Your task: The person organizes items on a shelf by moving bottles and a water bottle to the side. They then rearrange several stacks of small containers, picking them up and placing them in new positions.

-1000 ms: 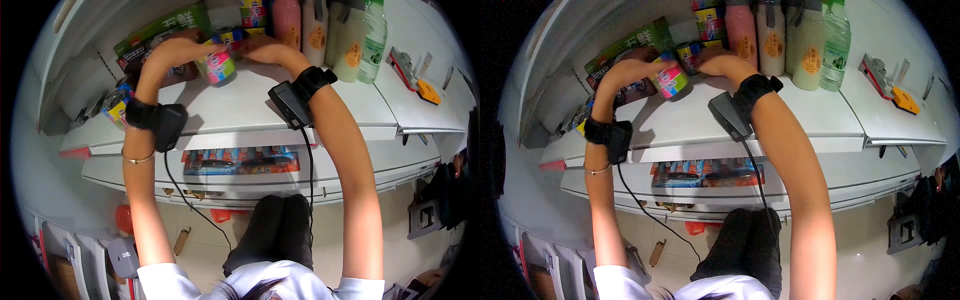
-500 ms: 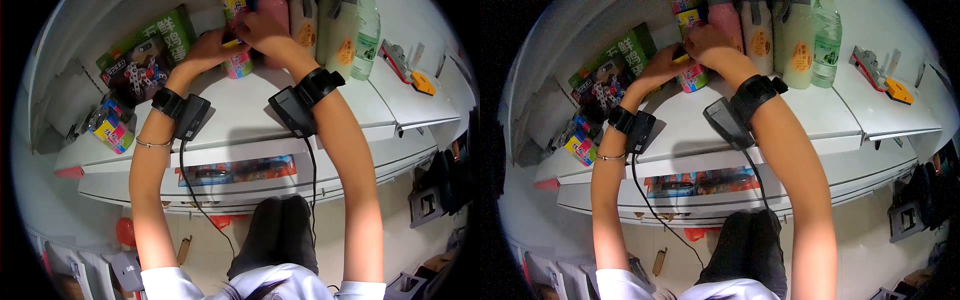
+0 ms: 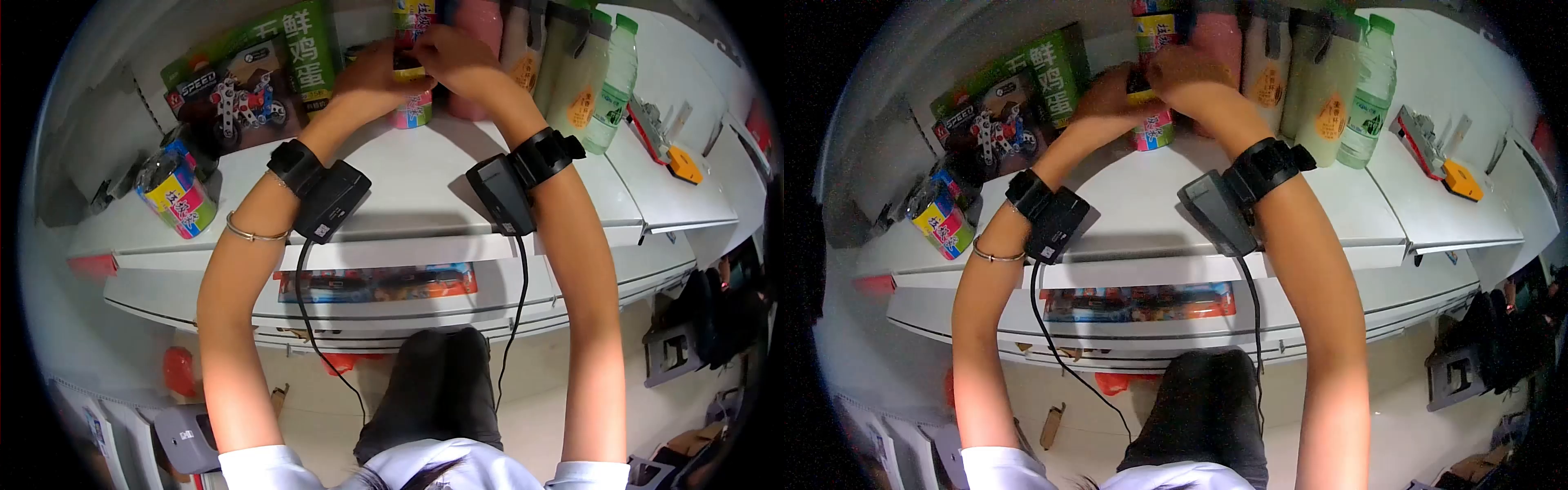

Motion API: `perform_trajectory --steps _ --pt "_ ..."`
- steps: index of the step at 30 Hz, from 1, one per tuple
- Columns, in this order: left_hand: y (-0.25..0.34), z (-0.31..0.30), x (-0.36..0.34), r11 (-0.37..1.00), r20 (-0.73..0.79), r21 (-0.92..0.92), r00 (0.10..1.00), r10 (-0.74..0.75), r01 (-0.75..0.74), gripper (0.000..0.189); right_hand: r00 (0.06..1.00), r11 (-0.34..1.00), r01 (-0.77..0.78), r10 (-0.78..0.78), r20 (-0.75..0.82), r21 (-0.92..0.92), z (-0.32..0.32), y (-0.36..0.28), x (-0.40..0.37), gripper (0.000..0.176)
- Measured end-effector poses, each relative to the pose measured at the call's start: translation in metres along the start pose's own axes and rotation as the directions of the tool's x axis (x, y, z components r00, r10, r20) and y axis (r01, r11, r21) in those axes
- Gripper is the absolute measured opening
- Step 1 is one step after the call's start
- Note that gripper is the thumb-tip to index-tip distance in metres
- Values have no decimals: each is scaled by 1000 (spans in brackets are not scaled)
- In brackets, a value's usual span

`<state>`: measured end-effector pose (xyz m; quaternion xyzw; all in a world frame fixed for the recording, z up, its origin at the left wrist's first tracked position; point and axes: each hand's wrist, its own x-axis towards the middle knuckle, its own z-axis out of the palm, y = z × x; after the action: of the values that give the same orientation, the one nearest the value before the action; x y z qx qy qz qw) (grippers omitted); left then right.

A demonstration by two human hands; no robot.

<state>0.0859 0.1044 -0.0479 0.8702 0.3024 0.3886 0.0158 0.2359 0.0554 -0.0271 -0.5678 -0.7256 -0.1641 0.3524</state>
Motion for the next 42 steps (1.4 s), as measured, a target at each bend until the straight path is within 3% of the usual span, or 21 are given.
perform_trajectory --steps 6,10,13,19,21,24,25,27,28,31,32,35,38,40,41,42 --pt "0 1 -2 999 -18 -45 1000 19 -19 56 998 981 63 -62 8 -186 -8 -14 0 26" --pt "-1 3 0 998 25 64 1000 1 -3 56 990 954 120 -96 101 -275 -16 -28 1 25" --pt "-17 10 4 997 25 36 997 70 -71 57 986 946 165 -153 62 -278 -14 -26 -1 25" --pt "-20 6 2 990 4 -31 990 138 -138 59 984 983 179 -178 21 -28 -8 -4 -10 25" --pt "-21 -4 3 989 38 -26 989 146 -145 55 976 978 205 -207 -75 -30 -2 -2 -12 25" --pt "-23 -22 13 987 -80 -84 988 131 -138 49 919 957 289 -265 -291 39 -1 -10 -11 26" --pt "-16 -29 12 991 -190 -45 975 116 -127 47 882 941 330 -282 -379 69 -2 -14 -9 27" --pt "-4 -42 10 995 -404 35 909 100 -94 43 889 958 261 -191 -416 119 -6 -23 -12 27" --pt "-16 -44 19 988 -390 114 911 137 -101 56 889 964 224 -141 -436 145 -7 -27 -13 27" --pt "-27 -53 39 959 -470 210 840 272 -193 47 886 965 260 -218 -410 48 6 -21 -12 27" --pt "-29 -54 45 922 -500 236 775 387 -308 43 894 965 256 -210 -396 65 9 -18 -13 27" --pt "-14 -60 51 862 -536 409 686 492 -298 39 923 968 222 -172 -345 112 13 -15 -12 26" --pt "-25 -52 59 882 -421 412 811 406 -228 40 947 979 156 -109 -302 134 5 -18 -16 26" --pt "-33 -43 55 945 -234 273 940 248 -181 46 944 976 159 -107 -313 146 5 -17 -16 25" --pt "-38 -37 53 968 -124 208 977 172 -143 49 946 977 168 -123 -301 128 6 -16 -16 26" --pt "-52 -30 55 955 -148 245 967 208 -168 53 947 978 177 -139 -289 109 7 -15 -15 26"
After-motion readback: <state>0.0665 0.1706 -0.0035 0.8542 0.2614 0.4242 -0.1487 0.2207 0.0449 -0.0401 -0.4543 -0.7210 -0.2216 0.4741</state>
